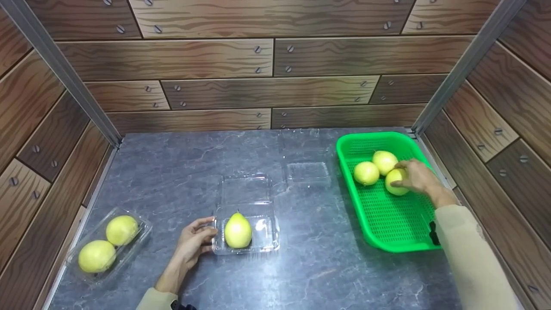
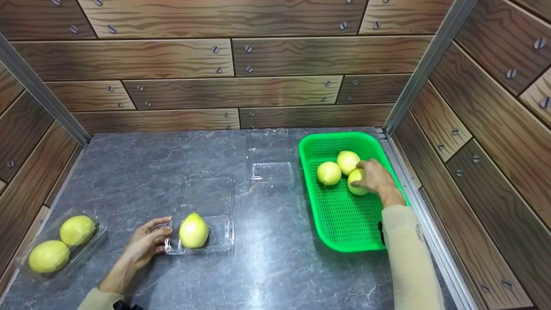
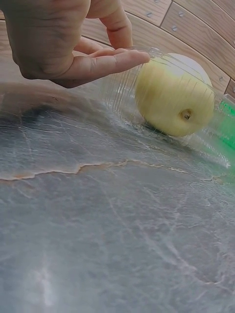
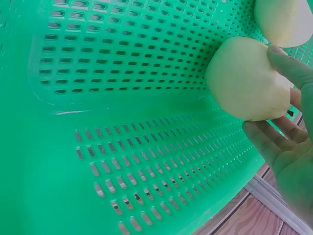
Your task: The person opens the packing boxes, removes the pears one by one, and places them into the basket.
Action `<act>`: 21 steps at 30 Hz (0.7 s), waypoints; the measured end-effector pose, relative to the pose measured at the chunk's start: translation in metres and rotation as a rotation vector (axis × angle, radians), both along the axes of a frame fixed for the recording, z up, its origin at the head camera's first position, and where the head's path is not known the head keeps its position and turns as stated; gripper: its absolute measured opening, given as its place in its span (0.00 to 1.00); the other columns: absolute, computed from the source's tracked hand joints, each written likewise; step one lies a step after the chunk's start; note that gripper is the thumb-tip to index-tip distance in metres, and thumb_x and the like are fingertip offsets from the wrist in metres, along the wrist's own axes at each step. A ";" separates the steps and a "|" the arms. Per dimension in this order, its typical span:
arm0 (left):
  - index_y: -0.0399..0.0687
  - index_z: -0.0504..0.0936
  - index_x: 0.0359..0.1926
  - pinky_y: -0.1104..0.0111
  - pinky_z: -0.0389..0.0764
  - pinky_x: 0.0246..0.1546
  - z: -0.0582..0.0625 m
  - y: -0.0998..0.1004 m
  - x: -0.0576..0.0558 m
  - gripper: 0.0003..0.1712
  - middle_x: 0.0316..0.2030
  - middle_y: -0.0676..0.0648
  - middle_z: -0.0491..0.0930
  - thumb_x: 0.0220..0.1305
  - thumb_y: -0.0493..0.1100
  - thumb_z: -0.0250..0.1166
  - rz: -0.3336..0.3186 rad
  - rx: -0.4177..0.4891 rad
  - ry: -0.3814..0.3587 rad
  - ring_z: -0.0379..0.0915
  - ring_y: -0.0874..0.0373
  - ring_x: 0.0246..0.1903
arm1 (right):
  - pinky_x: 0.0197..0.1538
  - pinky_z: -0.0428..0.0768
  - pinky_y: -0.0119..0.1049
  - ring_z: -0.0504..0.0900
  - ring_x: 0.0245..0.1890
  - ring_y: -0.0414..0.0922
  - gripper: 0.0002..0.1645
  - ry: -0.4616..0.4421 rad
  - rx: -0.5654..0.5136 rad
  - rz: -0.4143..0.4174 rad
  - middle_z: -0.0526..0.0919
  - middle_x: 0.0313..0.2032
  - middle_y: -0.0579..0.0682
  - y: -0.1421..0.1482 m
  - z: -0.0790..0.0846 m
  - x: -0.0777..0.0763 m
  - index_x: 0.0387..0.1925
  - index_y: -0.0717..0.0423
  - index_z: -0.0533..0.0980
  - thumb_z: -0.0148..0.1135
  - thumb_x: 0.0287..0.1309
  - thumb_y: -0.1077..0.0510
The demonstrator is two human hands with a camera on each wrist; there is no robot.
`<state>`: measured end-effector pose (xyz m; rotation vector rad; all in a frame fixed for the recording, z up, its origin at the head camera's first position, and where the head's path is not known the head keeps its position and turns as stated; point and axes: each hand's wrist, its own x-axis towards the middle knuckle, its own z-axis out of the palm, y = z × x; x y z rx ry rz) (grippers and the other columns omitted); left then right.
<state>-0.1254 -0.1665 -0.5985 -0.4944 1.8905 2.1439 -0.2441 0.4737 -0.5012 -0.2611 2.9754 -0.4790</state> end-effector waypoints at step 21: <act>0.35 0.76 0.66 0.73 0.83 0.21 0.001 0.002 0.000 0.30 0.37 0.49 0.84 0.62 0.29 0.67 0.006 0.007 0.004 0.77 0.62 0.25 | 0.63 0.74 0.76 0.71 0.65 0.76 0.43 0.126 -0.126 -0.027 0.71 0.68 0.75 -0.027 0.033 0.010 0.69 0.67 0.73 0.73 0.64 0.43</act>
